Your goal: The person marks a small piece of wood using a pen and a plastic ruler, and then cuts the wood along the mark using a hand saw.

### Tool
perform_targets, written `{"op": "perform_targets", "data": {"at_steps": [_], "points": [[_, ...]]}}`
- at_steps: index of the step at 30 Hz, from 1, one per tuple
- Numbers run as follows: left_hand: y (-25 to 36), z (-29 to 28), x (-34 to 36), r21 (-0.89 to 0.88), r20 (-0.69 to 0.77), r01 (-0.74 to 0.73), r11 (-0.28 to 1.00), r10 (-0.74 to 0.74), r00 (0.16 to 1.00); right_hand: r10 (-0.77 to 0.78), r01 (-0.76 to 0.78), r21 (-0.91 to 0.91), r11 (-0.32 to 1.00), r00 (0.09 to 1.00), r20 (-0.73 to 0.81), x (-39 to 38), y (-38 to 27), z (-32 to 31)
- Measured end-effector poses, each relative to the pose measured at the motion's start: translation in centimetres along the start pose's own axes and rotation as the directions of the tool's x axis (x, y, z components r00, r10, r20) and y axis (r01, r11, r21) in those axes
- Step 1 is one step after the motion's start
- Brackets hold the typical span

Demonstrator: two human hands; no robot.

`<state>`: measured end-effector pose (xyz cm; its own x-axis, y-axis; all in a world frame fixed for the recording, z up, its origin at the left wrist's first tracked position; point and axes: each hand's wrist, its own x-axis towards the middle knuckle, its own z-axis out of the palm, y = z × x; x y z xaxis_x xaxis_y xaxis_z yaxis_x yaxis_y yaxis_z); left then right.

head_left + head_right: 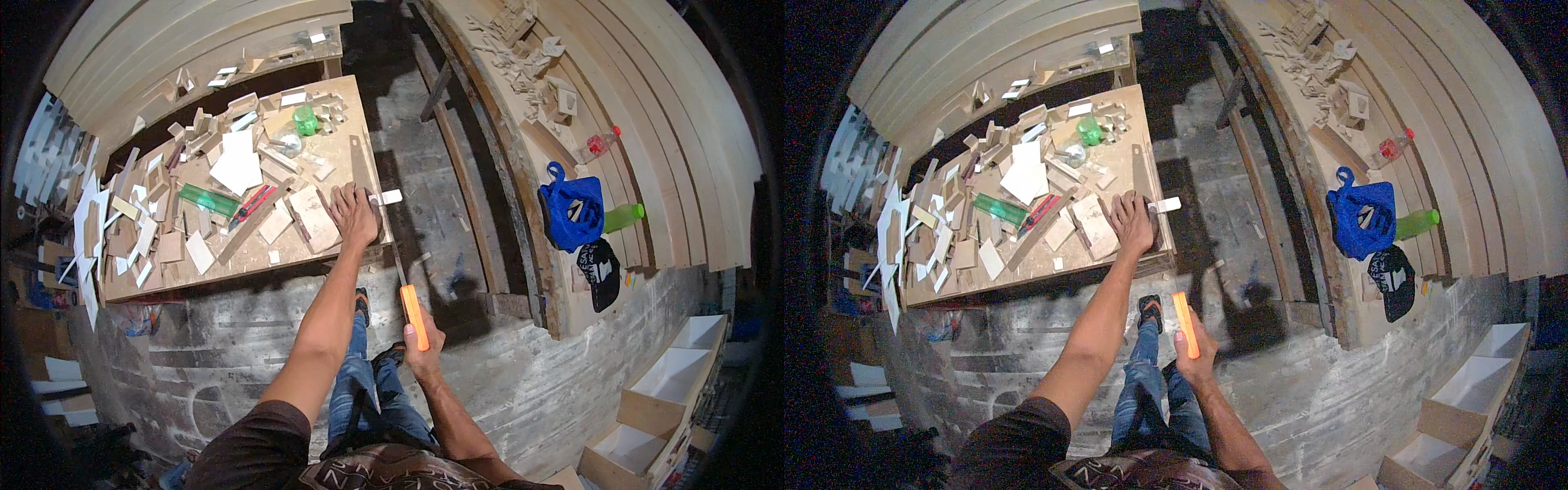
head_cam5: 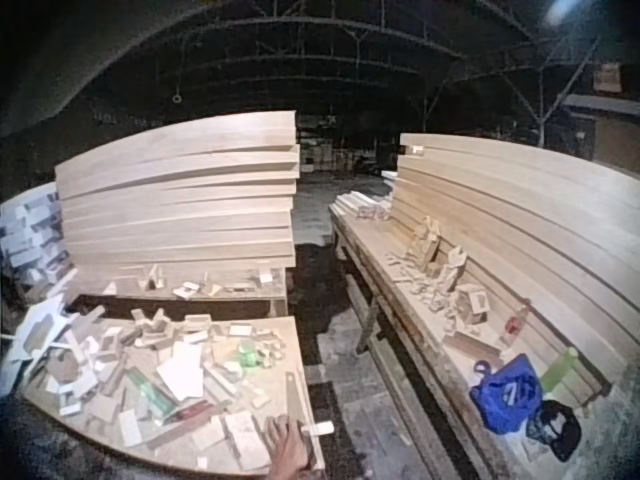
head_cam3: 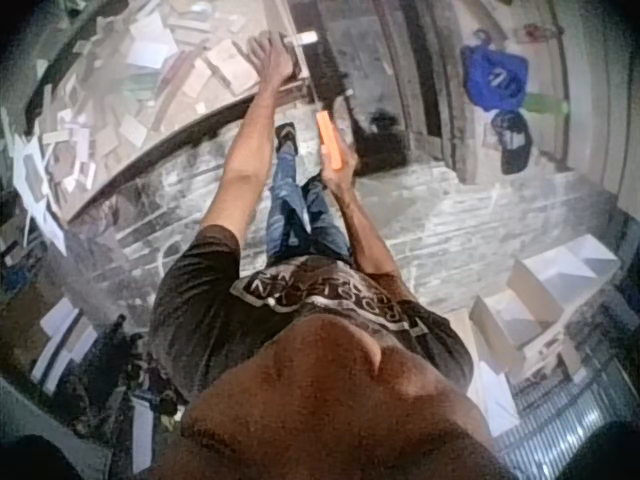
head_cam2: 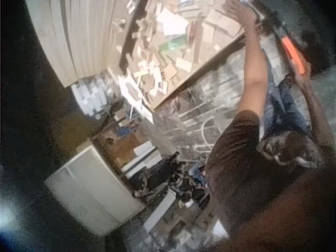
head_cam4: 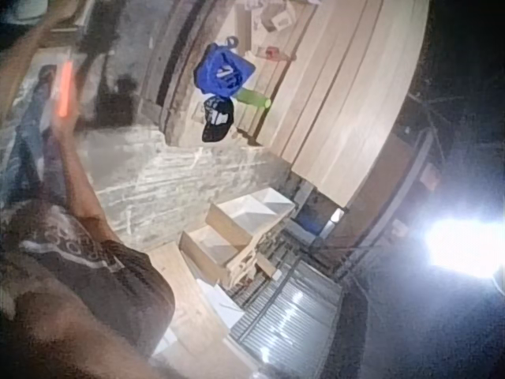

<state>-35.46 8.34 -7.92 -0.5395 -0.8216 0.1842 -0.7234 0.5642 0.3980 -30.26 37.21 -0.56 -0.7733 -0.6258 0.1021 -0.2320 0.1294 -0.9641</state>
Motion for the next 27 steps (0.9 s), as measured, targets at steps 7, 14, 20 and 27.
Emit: {"op": "perform_targets", "data": {"at_steps": [7, 14, 20, 27], "points": [[-0.6, 0.3, 0.7, -0.018, 0.171, 0.07, 0.997, -0.066, 0.983, -0.023, 0.023, -0.039, 0.999, 1.0, 0.005, -1.1, -0.7, 0.7], [0.1, -0.7, 1.1, -0.034, 0.269, 0.124, 0.992, -0.11, 0.957, 0.056, -0.056, -0.022, 0.998, 0.998, -0.015, -2.0, 0.8, 1.1], [0.3, -1.0, 1.3, 0.049, 0.327, 0.154, 0.987, -0.162, 0.931, 0.055, -0.056, -0.044, 0.998, 0.998, -0.015, -4.0, 1.2, 0.2], [0.3, -1.6, 1.2, -0.006, 0.349, 0.17, 0.985, -0.157, 0.924, 0.03, -0.03, -0.085, 0.996, 1.0, -0.001, -3.5, 0.0, 0.7]]}}
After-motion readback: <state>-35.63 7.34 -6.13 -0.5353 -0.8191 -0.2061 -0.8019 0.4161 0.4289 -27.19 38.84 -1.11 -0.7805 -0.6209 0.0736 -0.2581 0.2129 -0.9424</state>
